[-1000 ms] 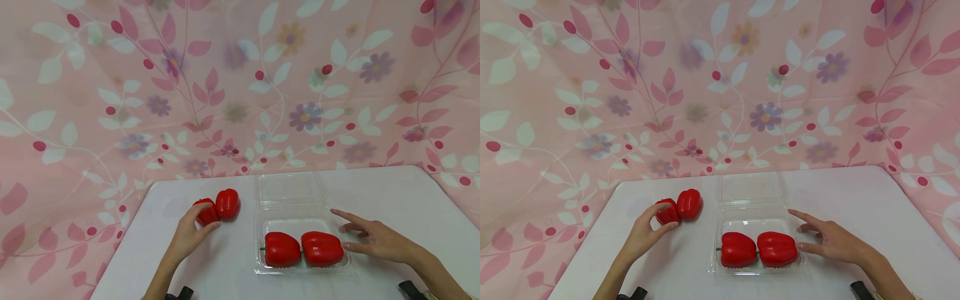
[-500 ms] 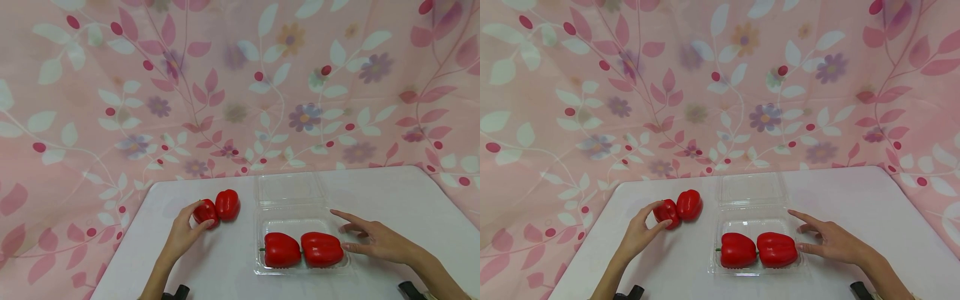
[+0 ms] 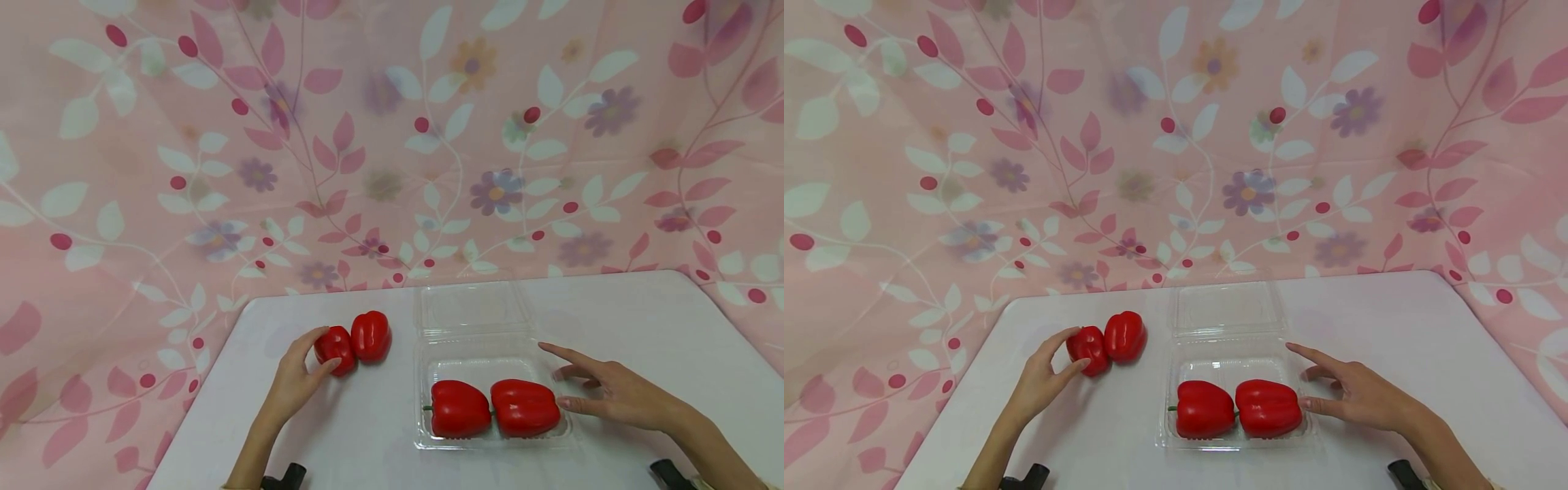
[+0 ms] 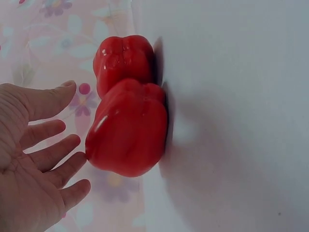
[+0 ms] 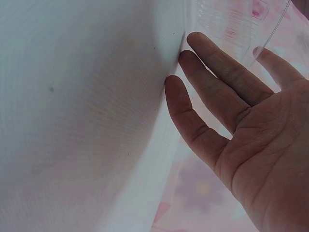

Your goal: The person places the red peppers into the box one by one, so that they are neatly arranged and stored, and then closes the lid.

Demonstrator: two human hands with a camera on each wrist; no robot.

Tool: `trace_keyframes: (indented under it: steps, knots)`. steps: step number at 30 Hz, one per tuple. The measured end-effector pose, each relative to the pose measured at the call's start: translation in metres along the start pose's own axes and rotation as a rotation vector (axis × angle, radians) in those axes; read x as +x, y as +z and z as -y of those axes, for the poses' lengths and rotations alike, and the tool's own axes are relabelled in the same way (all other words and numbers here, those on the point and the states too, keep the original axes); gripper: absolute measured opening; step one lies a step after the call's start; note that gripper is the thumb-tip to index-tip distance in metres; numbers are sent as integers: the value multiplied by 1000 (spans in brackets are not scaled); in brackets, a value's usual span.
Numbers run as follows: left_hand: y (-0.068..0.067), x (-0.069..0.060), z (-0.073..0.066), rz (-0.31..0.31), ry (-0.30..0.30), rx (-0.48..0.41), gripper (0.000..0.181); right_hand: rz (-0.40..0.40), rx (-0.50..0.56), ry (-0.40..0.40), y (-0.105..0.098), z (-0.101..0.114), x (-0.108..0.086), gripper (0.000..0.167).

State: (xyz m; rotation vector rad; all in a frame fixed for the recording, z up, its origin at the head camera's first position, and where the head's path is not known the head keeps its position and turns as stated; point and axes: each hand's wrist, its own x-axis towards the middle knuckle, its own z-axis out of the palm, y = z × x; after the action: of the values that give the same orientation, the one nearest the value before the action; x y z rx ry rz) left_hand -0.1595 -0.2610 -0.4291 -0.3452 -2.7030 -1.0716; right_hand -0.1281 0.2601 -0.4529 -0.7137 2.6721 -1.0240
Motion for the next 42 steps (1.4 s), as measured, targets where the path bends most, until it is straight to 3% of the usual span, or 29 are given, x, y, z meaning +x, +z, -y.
trace_keyframes:
  steps: [17, 26, 42]
  knots:
    - [2, -1, 23, -30, 108, 70, 53, -10, -14, 3, 2, -1, -1, 81]
    - [3, 1, 25, -37, 124, 92, 51, -10, -15, 12, 2, 0, -1, 81]
    - [1, 1, 23, -6, 97, 114, 52, -26, 9, 34, 3, -1, -1, 82]
